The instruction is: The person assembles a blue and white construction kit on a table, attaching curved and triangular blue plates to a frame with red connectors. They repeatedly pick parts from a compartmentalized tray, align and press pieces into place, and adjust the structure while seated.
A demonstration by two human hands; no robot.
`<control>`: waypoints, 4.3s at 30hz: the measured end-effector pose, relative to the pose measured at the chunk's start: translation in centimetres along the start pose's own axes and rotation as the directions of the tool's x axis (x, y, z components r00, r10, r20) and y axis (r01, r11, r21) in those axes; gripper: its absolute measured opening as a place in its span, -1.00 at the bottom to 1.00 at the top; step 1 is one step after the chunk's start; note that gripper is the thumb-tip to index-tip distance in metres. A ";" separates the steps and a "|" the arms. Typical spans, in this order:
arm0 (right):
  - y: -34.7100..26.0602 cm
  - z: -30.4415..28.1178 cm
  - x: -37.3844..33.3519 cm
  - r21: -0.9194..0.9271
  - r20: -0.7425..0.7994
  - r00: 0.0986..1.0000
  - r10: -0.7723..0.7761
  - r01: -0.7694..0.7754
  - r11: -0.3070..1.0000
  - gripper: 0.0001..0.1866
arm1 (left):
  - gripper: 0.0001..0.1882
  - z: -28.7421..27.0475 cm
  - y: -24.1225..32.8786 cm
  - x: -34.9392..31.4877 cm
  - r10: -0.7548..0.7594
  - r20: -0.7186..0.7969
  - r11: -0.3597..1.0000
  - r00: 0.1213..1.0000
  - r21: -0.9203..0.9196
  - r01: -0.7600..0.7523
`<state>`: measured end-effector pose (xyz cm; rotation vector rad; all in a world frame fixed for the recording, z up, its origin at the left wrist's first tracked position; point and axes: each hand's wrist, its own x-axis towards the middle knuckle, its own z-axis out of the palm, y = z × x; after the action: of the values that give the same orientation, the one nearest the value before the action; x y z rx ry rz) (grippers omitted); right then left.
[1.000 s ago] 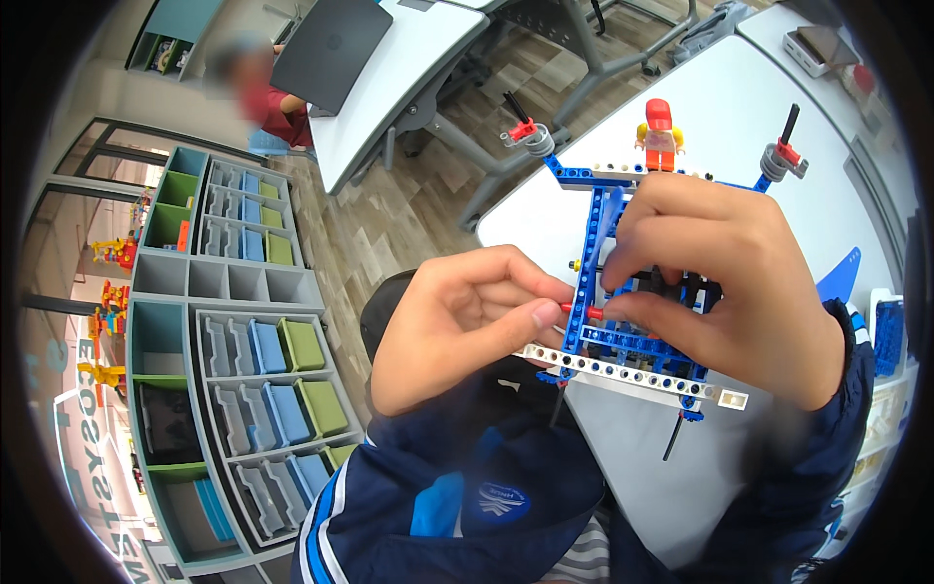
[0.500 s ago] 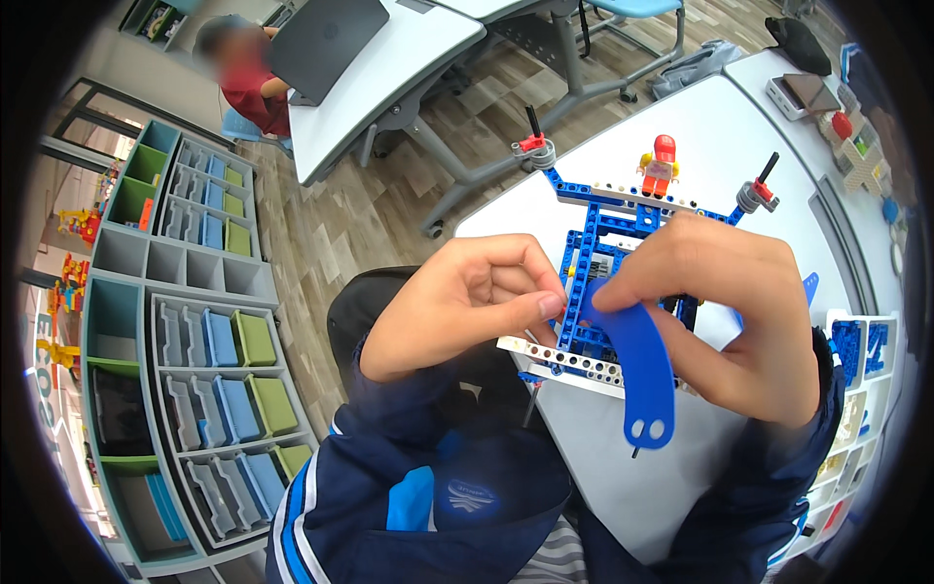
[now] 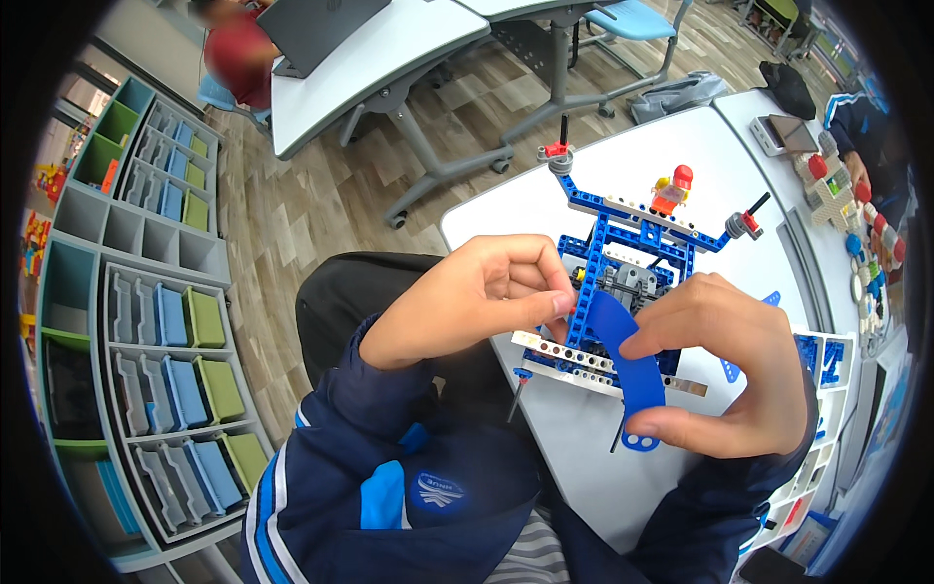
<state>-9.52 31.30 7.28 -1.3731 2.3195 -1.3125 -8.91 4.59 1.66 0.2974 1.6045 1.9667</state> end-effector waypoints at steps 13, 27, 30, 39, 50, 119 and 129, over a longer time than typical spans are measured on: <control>1.9 -0.3 0.6 -0.011 -0.160 0.982 0.100 -0.103 0.995 -0.71 | -0.91 -0.5 -0.8 0.1 -0.058 0.042 0.995 0.997 -0.076 0.061; -1.1 0.0 -0.5 -0.098 -0.124 0.980 0.154 -0.166 0.981 -0.69 | -0.76 -0.9 -1.4 0.5 -0.080 0.082 0.972 0.993 -0.215 0.096; -0.7 0.3 -0.4 -0.065 -0.138 0.984 0.117 -0.127 0.990 -0.70 | -0.66 -1.0 -1.7 0.5 -0.109 0.081 0.963 0.991 -0.240 0.126; 1.2 -0.1 -0.8 0.040 -0.082 0.977 0.196 -0.194 0.980 -0.81 | -0.58 -1.3 -2.3 0.7 -0.128 0.173 0.938 0.977 -0.298 0.176; -2.2 1.8 -3.8 -0.018 -0.319 0.936 0.151 -0.165 0.986 -0.64 | -0.49 -1.9 -4.9 1.8 -0.147 0.203 0.900 0.968 -0.378 0.216; -6.3 -1.1 -51.3 0.061 -0.952 -0.071 0.297 -0.997 -0.045 -0.87 | -0.61 -2.5 -4.4 1.4 -0.172 0.301 0.768 0.938 -0.555 0.319; -9.0 3.1 -20.0 -0.186 -0.694 0.585 0.419 -0.708 0.682 -0.84 | -0.47 3.6 2.0 -5.2 0.068 -0.277 0.897 0.958 0.437 0.062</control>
<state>9.32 42.91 6.30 -0.0651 3.2445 -1.1122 -3.44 4.40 5.45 0.1925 2.2436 1.6801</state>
